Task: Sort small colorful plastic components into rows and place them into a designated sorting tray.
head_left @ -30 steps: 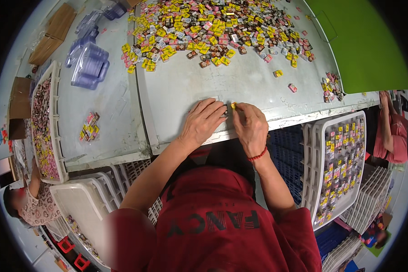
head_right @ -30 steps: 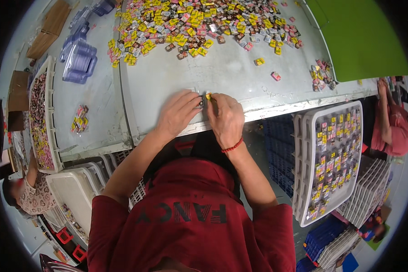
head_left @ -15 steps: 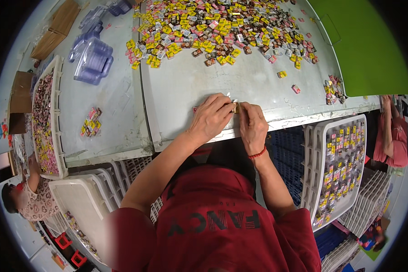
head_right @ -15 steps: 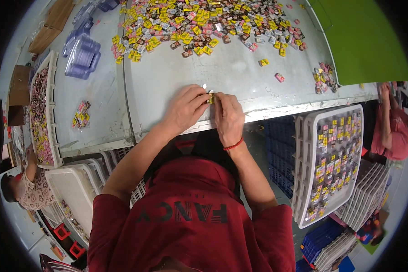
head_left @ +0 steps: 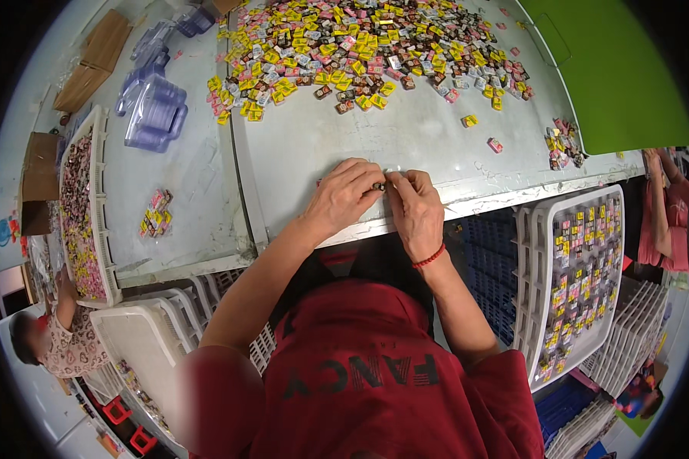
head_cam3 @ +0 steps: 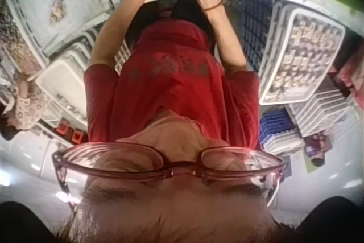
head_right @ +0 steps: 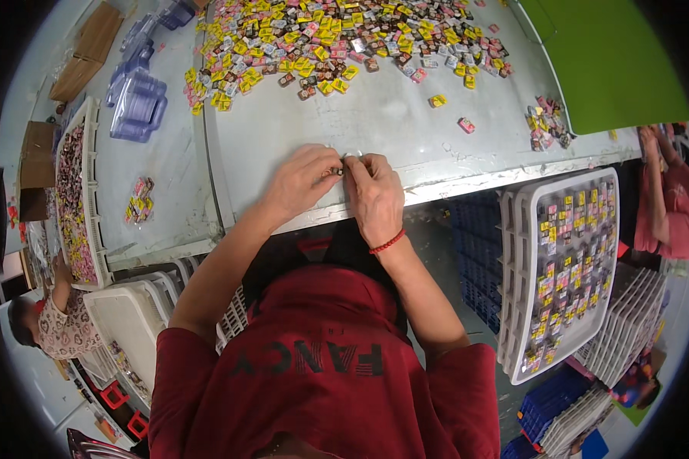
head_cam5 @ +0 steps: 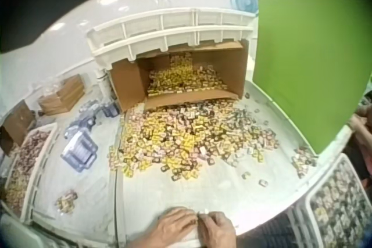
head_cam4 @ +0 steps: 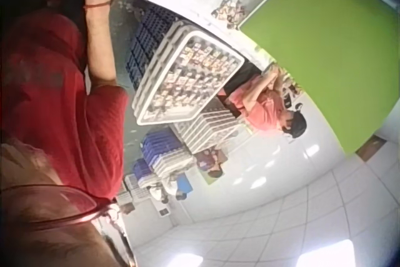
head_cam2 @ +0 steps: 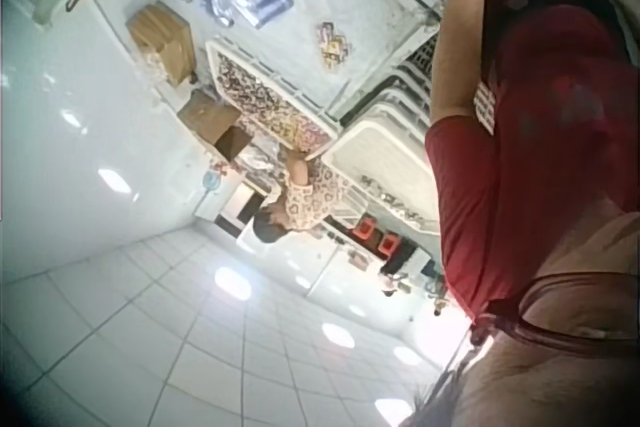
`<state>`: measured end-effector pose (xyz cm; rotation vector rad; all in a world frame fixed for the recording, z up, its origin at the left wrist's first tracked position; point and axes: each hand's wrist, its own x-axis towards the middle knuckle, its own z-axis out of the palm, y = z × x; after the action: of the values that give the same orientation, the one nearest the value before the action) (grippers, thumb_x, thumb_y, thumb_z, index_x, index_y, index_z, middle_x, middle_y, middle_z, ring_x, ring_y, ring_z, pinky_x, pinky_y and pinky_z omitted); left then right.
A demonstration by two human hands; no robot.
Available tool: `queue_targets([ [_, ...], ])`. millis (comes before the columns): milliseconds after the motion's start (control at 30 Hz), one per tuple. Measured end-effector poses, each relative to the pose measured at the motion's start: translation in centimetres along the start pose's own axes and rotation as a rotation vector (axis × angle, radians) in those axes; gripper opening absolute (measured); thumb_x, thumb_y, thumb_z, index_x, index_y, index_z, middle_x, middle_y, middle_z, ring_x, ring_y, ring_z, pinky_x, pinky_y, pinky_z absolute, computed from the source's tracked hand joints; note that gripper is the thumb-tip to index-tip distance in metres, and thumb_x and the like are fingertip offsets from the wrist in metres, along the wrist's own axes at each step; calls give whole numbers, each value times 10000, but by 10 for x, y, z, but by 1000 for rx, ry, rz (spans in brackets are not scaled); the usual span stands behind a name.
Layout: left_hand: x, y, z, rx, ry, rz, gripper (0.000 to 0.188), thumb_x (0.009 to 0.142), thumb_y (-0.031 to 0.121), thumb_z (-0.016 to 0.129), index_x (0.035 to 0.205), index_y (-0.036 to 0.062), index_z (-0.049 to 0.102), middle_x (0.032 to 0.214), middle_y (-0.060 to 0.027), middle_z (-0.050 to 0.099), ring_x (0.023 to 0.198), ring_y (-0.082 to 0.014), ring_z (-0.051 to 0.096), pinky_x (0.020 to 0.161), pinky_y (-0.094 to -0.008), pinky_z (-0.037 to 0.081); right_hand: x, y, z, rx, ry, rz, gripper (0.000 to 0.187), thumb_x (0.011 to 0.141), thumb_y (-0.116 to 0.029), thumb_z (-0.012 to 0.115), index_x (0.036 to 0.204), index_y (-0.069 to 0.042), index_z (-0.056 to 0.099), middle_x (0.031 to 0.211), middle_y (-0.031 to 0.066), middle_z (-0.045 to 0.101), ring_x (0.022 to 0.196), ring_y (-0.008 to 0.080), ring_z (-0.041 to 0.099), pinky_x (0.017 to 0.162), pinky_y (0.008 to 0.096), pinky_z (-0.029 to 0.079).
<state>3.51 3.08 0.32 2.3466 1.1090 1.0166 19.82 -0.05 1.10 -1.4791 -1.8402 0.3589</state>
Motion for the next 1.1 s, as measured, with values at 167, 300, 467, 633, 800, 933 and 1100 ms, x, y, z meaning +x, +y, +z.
queue_targets([
  [167, 2, -2, -2, -3, -24, 89, 196, 711, 28, 711, 893, 2, 643, 973, -92, 635, 948, -265, 613, 827, -359, 512, 2, -5, -2, -46, -18, 33, 180, 816, -36, 677, 994, -35, 697, 935, 149, 627, 744, 288, 640, 642, 350, 517],
  [300, 3, -4, -5, -20, -54, 109, 206, 710, 22, 708, 903, 7, 638, 983, -93, 636, 946, -271, 617, 825, -362, 512, 4, -5, -3, -47, -12, 42, 177, 815, -24, 664, 987, -42, 700, 922, 144, 632, 745, 293, 640, 643, 352, 517],
  [467, -3, 3, -5, -129, -12, -148, 221, 742, 43, 726, 948, 29, 647, 1012, -109, 646, 929, -291, 618, 808, -367, 501, 3, -3, -2, -33, -8, 48, 193, 805, -11, 659, 988, -53, 703, 881, 133, 639, 740, 289, 641, 640, 354, 513],
  [633, -9, -6, -2, -17, 47, -6, 200, 728, 54, 744, 903, 18, 654, 953, -96, 657, 905, -286, 620, 781, -366, 497, 4, -3, -2, -8, 3, 41, 183, 808, -11, 654, 978, -57, 704, 850, 127, 642, 730, 287, 637, 636, 353, 508],
  [800, -6, -1, 0, 54, 135, 66, 171, 717, 57, 754, 849, 7, 658, 912, -91, 658, 868, -281, 626, 759, -364, 497, 4, -2, -3, -33, 14, -1, 171, 810, -13, 654, 972, -42, 700, 843, 127, 642, 722, 288, 633, 635, 354, 506],
  [933, -10, -9, 4, 33, 134, 87, 181, 717, 56, 751, 864, 4, 660, 917, -90, 657, 854, -281, 633, 742, -362, 501, 2, -2, -2, -32, 30, -29, 169, 814, -7, 652, 975, -29, 696, 845, 136, 643, 720, 293, 630, 634, 356, 505],
  [1100, -16, -8, 5, 79, 84, 13, 189, 728, 118, 758, 894, 53, 693, 987, -36, 658, 982, -217, 620, 840, -344, 491, -2, 0, -3, -13, 19, -42, 181, 823, -1, 650, 998, -20, 694, 862, 153, 639, 731, 297, 635, 643, 354, 509],
])
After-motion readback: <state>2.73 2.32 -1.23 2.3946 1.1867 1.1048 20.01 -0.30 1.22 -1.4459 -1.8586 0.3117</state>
